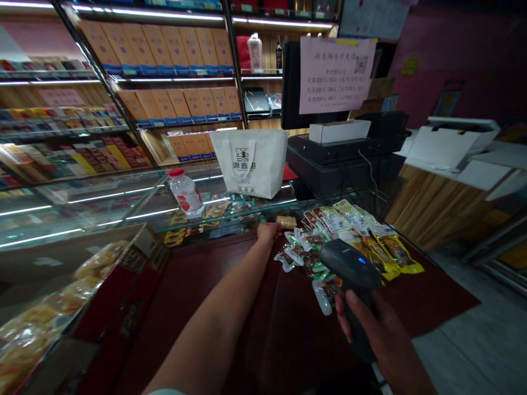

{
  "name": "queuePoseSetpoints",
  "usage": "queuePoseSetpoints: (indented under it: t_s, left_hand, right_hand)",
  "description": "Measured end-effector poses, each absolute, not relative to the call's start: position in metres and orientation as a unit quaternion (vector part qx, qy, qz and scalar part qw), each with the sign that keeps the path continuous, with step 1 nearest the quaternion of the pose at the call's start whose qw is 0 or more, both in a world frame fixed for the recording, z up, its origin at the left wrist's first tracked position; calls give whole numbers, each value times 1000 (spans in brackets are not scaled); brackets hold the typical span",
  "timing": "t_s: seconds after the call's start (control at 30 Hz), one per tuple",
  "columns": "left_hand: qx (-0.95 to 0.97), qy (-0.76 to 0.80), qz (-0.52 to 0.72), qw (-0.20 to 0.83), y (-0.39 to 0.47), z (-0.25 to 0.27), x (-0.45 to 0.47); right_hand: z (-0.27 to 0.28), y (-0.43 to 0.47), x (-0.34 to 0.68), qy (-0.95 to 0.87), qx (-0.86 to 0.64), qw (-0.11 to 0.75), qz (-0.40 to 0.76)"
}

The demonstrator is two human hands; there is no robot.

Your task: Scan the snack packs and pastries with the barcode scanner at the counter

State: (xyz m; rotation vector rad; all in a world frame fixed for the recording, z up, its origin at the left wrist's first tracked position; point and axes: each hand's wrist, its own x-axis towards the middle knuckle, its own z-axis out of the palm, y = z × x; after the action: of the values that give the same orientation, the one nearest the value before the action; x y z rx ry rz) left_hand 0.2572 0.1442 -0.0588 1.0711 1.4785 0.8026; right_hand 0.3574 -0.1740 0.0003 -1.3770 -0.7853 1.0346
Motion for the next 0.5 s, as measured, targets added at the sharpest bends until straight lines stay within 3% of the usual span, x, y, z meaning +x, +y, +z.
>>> queuePoseSetpoints:
  t_s: [0.27,0.5]
  left_hand:
    - [602,634,266,406,151,-65,251]
    - [670,596,304,321,111,-53,217]
  right_hand:
    - [10,-176,351,-316,-592,599,437]
    - [-18,-180,359,-318,-611,562,458]
